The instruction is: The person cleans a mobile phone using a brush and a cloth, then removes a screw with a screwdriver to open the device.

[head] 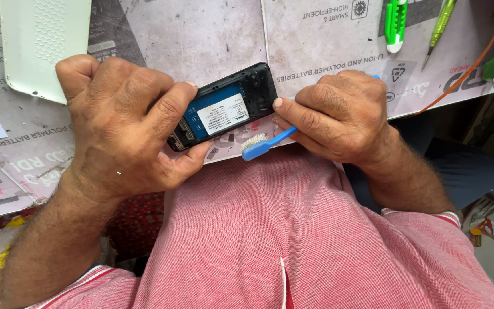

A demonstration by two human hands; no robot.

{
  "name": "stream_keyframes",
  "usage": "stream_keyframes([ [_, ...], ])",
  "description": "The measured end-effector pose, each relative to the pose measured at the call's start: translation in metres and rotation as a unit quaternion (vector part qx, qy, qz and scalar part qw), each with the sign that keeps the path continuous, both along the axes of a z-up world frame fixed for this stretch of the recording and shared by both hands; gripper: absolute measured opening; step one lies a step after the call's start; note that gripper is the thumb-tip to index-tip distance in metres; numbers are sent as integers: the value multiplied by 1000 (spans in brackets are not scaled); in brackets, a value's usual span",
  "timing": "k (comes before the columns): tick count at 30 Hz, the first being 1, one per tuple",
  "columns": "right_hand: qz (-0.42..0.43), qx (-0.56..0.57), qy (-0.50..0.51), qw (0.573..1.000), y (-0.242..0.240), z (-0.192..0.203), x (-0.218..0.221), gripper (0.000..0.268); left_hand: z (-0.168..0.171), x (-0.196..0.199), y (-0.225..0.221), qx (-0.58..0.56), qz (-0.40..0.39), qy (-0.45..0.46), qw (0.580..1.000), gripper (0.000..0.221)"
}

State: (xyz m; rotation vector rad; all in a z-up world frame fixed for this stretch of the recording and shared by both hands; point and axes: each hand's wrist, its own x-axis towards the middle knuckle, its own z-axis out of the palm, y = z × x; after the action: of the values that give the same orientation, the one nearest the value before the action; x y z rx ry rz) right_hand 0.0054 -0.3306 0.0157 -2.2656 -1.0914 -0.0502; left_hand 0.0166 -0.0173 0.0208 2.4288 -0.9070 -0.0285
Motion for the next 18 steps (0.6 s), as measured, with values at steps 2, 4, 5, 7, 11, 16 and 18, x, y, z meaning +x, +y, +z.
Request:
stream_keyframes([
  [2, 1, 5, 0, 1000, 1, 0, 0, 34, 0, 0, 0, 2, 1, -6, 1000, 55],
  [4, 2, 10, -1, 1000, 1, 0, 1, 37, -1, -1, -1, 3, 1, -10, 1000, 55],
  [5, 1, 13, -1, 1000, 2, 0, 1, 38, -2, -1, -1, 2, 0, -11, 1000, 54],
  [7, -1, 20, -5, 1000, 2, 0, 2, 37, -2, 0, 0, 3, -1, -12, 1000, 54],
  [11, -7, 34, -10, 999, 3, 0, 2, 29, -3, 0, 0, 0, -6, -12, 1000, 56],
  [16, -15, 27, -19, 999, 0, -2, 0, 25, -2, 1, 0, -10, -6, -4, 1000, 58],
  [18, -12, 25, -32, 999, -2, -6, -2, 25, -2, 0, 0, -10, -5, -3, 1000, 58],
])
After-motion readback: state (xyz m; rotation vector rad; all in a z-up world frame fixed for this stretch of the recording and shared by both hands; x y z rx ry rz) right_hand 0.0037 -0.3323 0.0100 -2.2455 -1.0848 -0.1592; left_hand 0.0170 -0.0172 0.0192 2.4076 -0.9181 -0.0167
